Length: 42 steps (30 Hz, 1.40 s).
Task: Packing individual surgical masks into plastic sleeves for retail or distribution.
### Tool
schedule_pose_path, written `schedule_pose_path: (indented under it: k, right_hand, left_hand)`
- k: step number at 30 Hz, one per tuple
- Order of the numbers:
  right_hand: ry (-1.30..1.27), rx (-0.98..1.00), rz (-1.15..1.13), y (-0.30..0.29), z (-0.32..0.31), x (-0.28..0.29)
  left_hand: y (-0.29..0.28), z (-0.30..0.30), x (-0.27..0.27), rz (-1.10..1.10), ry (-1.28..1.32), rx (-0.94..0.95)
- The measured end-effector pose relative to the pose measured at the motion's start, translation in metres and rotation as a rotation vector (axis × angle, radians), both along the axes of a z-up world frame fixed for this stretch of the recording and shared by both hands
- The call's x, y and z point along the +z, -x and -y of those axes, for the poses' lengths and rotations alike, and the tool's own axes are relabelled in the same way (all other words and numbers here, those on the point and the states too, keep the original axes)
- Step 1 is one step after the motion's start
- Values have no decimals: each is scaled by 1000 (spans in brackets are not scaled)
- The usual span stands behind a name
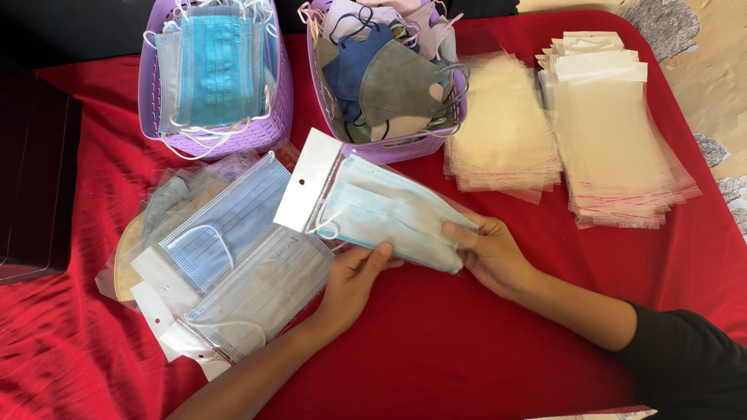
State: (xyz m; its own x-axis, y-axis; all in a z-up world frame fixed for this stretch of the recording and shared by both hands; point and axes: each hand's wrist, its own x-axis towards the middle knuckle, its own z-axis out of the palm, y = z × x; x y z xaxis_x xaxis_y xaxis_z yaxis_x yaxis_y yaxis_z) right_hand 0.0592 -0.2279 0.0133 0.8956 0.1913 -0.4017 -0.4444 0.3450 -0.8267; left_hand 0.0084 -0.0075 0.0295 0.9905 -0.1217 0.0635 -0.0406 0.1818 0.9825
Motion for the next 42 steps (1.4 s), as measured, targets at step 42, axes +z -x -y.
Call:
schedule_pose_path:
  k: [42]
  right_hand:
    - [-44,444,243,-8,22,-10]
  left_hand:
    - [11,-100,45,1101,-1726,580]
